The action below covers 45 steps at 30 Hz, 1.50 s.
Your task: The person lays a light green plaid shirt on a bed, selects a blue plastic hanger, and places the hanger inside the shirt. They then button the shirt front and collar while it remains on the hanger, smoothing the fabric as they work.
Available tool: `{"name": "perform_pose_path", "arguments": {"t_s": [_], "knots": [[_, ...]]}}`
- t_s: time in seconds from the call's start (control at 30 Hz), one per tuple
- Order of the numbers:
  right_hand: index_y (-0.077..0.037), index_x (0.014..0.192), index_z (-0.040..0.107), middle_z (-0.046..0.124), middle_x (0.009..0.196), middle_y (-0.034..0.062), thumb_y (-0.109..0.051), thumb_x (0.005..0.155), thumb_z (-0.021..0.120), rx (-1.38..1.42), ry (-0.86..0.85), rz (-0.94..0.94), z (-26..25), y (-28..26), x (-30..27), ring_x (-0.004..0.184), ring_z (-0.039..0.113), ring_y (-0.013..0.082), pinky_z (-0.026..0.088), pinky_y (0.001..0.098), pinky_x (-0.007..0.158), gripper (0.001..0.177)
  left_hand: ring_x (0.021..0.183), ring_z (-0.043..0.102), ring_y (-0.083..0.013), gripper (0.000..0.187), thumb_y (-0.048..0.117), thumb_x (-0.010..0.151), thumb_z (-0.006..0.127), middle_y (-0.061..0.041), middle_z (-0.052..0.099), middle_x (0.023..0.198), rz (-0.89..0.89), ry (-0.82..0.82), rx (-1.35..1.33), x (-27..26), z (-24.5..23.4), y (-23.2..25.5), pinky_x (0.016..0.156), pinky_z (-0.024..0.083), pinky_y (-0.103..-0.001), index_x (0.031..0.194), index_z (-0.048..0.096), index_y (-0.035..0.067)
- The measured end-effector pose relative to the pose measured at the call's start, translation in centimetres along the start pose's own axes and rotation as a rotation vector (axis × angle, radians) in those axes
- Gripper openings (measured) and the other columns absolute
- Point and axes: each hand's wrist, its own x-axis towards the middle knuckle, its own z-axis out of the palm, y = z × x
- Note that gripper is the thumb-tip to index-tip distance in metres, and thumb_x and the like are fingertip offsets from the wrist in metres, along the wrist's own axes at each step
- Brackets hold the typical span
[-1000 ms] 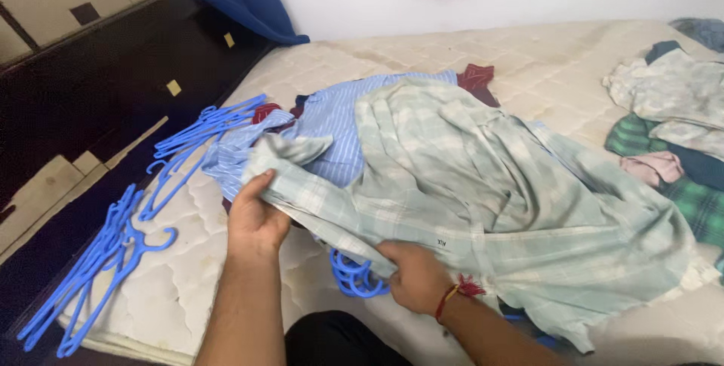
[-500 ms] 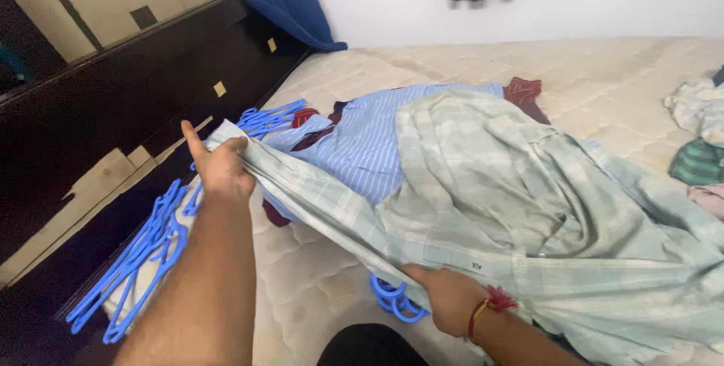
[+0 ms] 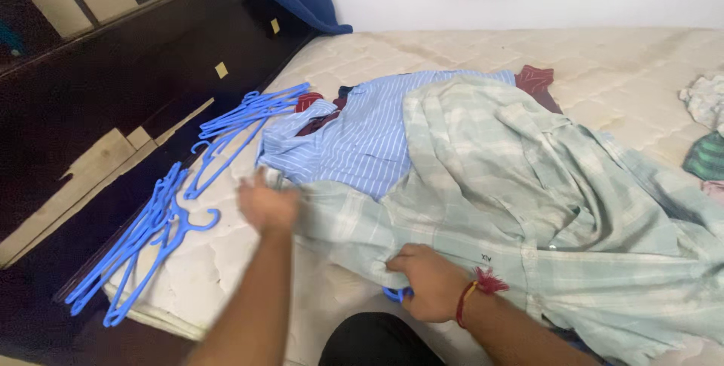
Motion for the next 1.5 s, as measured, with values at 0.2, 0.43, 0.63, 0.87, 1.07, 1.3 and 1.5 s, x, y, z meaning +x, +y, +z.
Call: {"name": "perform_pose_path", "arguments": {"t_s": [0.2, 0.43, 0.63, 0.87, 1.07, 1.3, 1.5], "knots": [[-0.009, 0.114, 0.076, 0.078, 0.108, 0.0106, -0.026, 0.081, 0.077, 0.366, 0.073, 0.279, -3.0, 2.7, -2.2, 0.098, 0.075, 0.0232, 0.059, 0.0353, 0.087, 0.037, 0.134, 0.050, -0.0413, 0.027, 0.008, 0.080, 0.068, -0.022, 0.062, 0.135, 0.429, -0.211, -0.573, -12.1, -0.3, 9.9, 0.115, 0.033, -0.051, 0.106, 0.075, 0.007], [-0.008, 0.116, 0.074, 0.071, 0.116, 0.0148, -0.016, 0.078, 0.072, -0.013, 0.743, 0.473, -9.0, 14.4, -15.9, 0.100, 0.069, 0.0289, 0.058, 0.0391, 0.083, 0.039, 0.133, 0.055, -0.0379, 0.026, -0.003, 0.081, 0.059, -0.015, 0.071, 0.125, 0.700, -0.419, -0.552, -18.9, -0.8, 18.0, 0.120, 0.026, -0.057, 0.098, 0.076, 0.007], [-0.004, 0.120, 0.075, 0.069, 0.115, 0.0265, -0.023, 0.080, 0.081, -0.444, 1.101, 0.996, -10.4, 23.0, -29.8, 0.108, 0.064, 0.0394, 0.049, 0.0452, 0.099, 0.045, 0.123, 0.063, -0.0317, 0.021, -0.002, 0.083, 0.061, -0.010, 0.074, 0.115, 0.842, -0.530, -0.640, -25.2, 2.3, 24.0, 0.114, 0.044, -0.047, 0.095, 0.075, 0.007], [0.009, 0.119, 0.067, 0.072, 0.115, 0.0255, -0.021, 0.078, 0.086, 0.347, 1.240, 1.313, -12.4, 22.5, -31.2, 0.102, 0.070, 0.0363, 0.055, 0.0476, 0.094, 0.054, 0.125, 0.060, -0.0289, 0.029, 0.005, 0.082, 0.065, -0.009, 0.072, 0.121, 0.905, -0.956, -0.539, -32.0, 6.1, 29.2, 0.108, 0.047, -0.041, 0.108, 0.075, 0.011], [0.001, 0.121, 0.068, 0.074, 0.117, 0.0184, -0.010, 0.080, 0.072, 1.444, 1.309, 0.763, -16.2, 19.6, -30.9, 0.102, 0.074, 0.0331, 0.061, 0.0497, 0.092, 0.043, 0.152, 0.019, -0.0440, 0.079, 0.031, 0.075, 0.088, -0.011, 0.024, 0.165, 0.632, -1.302, -0.074, -34.9, 7.0, 31.5, 0.121, 0.028, -0.048, 0.145, 0.052, 0.025], [-0.001, 0.127, 0.064, 0.068, 0.126, 0.0168, -0.016, 0.086, 0.072, 1.921, 1.227, 0.334, -17.2, 23.6, -31.8, 0.112, 0.069, 0.0316, 0.056, 0.0489, 0.098, 0.044, 0.155, 0.012, -0.0465, 0.092, 0.023, 0.065, 0.097, -0.005, 0.015, 0.171, 0.656, -1.348, 0.148, -35.4, 6.3, 32.0, 0.127, 0.026, -0.047, 0.144, 0.050, 0.025], [0.001, 0.124, 0.063, 0.071, 0.122, 0.0187, -0.012, 0.084, 0.072, 1.831, 0.843, 0.883, -21.2, 26.7, -30.2, 0.110, 0.070, 0.0331, 0.054, 0.0526, 0.102, 0.043, 0.157, 0.011, -0.0429, 0.088, 0.018, 0.066, 0.097, 0.001, 0.012, 0.172, 0.592, -1.375, 0.237, -35.9, 7.1, 32.4, 0.125, 0.027, -0.053, 0.140, 0.050, 0.025]]}}
